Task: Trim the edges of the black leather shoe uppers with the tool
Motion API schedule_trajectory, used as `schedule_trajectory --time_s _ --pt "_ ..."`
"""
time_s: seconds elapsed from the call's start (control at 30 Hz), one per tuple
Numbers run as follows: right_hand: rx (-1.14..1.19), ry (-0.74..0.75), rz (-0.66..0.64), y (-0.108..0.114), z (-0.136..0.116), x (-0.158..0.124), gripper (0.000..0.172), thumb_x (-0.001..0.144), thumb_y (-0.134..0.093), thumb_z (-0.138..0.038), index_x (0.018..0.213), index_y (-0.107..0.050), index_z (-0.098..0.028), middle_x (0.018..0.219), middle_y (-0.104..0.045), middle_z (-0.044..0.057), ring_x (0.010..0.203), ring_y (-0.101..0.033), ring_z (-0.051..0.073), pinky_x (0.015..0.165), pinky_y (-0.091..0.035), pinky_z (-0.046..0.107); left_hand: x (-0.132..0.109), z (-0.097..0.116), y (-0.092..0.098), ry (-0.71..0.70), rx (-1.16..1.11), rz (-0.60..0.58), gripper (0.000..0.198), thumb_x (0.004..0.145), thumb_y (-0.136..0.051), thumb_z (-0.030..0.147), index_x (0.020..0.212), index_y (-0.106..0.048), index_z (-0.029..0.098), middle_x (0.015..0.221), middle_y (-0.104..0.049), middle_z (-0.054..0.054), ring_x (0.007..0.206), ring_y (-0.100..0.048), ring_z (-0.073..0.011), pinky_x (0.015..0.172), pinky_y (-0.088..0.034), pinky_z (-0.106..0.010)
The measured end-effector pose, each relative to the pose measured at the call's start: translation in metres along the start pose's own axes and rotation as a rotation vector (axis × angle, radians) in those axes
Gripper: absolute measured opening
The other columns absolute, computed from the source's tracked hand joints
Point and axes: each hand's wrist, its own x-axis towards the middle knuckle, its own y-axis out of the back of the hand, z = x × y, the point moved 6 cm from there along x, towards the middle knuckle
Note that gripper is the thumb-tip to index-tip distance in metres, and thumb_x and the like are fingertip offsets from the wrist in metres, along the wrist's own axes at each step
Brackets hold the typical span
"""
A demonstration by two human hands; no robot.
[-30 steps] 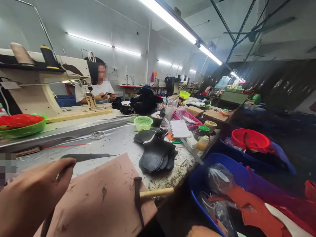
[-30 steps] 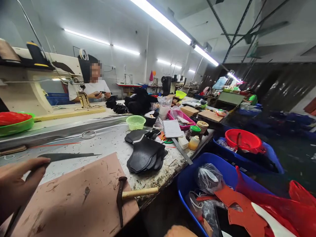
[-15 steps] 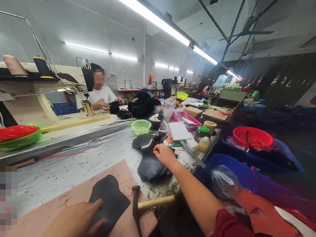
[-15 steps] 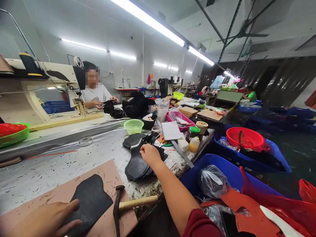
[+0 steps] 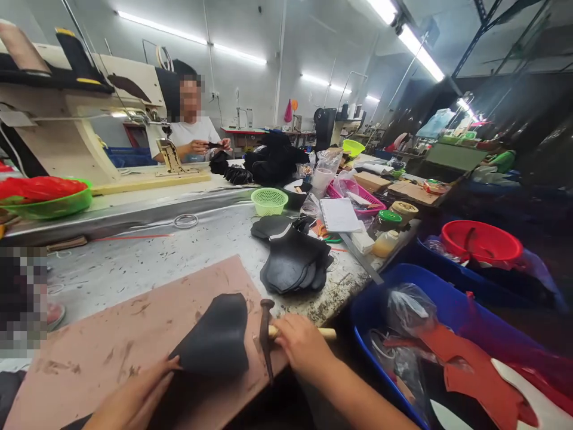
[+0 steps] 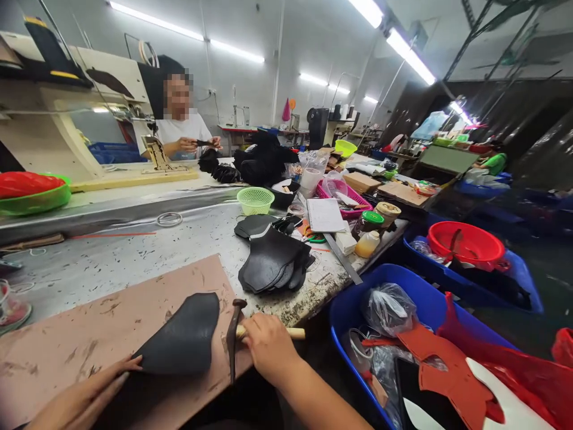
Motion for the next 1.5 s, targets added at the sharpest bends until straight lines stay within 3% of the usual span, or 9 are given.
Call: schedule_trajectory --time_s 0.17,0.3,0.37,0.47,0.57,0.67,1.03,1.17,1.5 --pt "-0.032 -0.291 -0.110 0.032 0.022 -0.002 0.021 0.076 -0.050 -0.023 0.094 -0.058 -0.017 0.083 -0.063 0.006 0.077 -0.058 0.019 0.066 -0.040 0.027 -0.033 0.048 0.007 -0.071 -0.199 -0.358 0.035 0.081 -0.037 0.047 0.099 -0.064 0.031 0.105 -0.065 0.004 0.098 -0.058 -0.0210 0.089 -0.043 -0.028" --pt "-0.205 -0.305 -0.279 0.029 0.010 0.009 0.015 0.075 -0.048 -0.021 0.072 -0.063 -0.018 0.077 -0.067 0.008 0.074 -0.061 0.021 0.062 -0.038 0.027 -0.020 0.083 0.000 -0.139 -0.093 -0.447 0.034 0.081 -0.039 0.045 0.091 -0.066 0.027 0.087 -0.067 -0.002 0.081 -0.060 -0.0212 0.076 -0.044 -0.028" --pt "-0.268 -0.249 -0.282 0.023 -0.004 0.016 0.018 0.076 -0.047 -0.022 0.072 -0.063 -0.019 0.075 -0.067 0.008 0.071 -0.062 0.022 0.058 -0.037 0.027 -0.001 0.095 -0.010 -0.176 -0.004 -0.402 0.031 0.081 -0.039 0.040 0.082 -0.065 0.024 0.078 -0.065 -0.004 0.074 -0.058 -0.0202 0.070 -0.043 -0.028" --pt "-0.310 -0.155 -0.294 0.015 -0.022 0.022 0.020 0.079 -0.044 -0.019 0.075 -0.064 -0.019 0.074 -0.067 0.007 0.065 -0.062 0.021 0.052 -0.035 0.027 0.021 0.106 -0.029 -0.207 0.112 -0.249 0.020 0.078 -0.044 0.030 0.082 -0.061 0.020 0.084 -0.061 -0.005 0.079 -0.056 -0.0203 0.071 -0.042 -0.029" --pt "-0.297 -0.087 -0.321 0.012 -0.031 0.024 0.019 0.078 -0.044 -0.016 0.079 -0.063 -0.019 0.076 -0.067 0.005 0.066 -0.062 0.020 0.050 -0.033 0.026 0.027 0.107 -0.046 -0.158 0.114 -0.131 0.017 0.077 -0.047 0.022 0.090 -0.057 0.018 0.091 -0.058 -0.007 0.085 -0.055 -0.0202 0.074 -0.042 -0.030" --pt "-0.271 -0.074 -0.363 0.010 -0.030 0.024 0.017 0.077 -0.045 -0.015 0.078 -0.062 -0.020 0.078 -0.067 0.004 0.067 -0.061 0.019 0.050 -0.033 0.025 0.024 0.105 -0.055 -0.114 0.033 -0.099 0.019 0.079 -0.046 0.016 0.095 -0.056 0.018 0.091 -0.060 -0.006 0.087 -0.055 -0.0184 0.077 -0.043 -0.030" --pt "-0.386 -0.030 -0.366 -0.001 -0.022 0.026 0.023 0.080 -0.037 -0.013 0.084 -0.060 -0.016 0.076 -0.065 0.008 0.063 -0.061 0.020 0.047 -0.033 0.026 0.018 0.107 -0.058 -0.151 0.042 -0.021 0.020 0.080 -0.046 0.014 0.097 -0.057 0.015 0.091 -0.059 -0.006 0.086 -0.055 -0.0187 0.078 -0.044 -0.030" --pt "-0.378 -0.056 -0.346 0.002 -0.020 0.025 0.021 0.080 -0.039 -0.016 0.084 -0.059 -0.017 0.070 -0.064 0.007 0.060 -0.060 0.019 0.045 -0.033 0.025 0.018 0.110 -0.060 -0.254 0.052 0.028 0.022 0.081 -0.045 0.013 0.095 -0.061 0.018 0.084 -0.059 -0.005 0.083 -0.054 -0.0179 0.075 -0.045 -0.030" --pt "-0.302 -0.081 -0.262 0.025 -0.032 0.031 0.021 0.081 -0.039 -0.018 0.083 -0.060 -0.022 0.075 -0.065 0.004 0.065 -0.061 0.018 0.049 -0.033 0.024 0.011 0.125 -0.066 -0.472 0.424 0.032 0.024 0.082 -0.039 0.006 0.090 -0.060 0.014 0.079 -0.055 -0.007 0.070 -0.049 -0.0177 0.063 -0.044 -0.030"
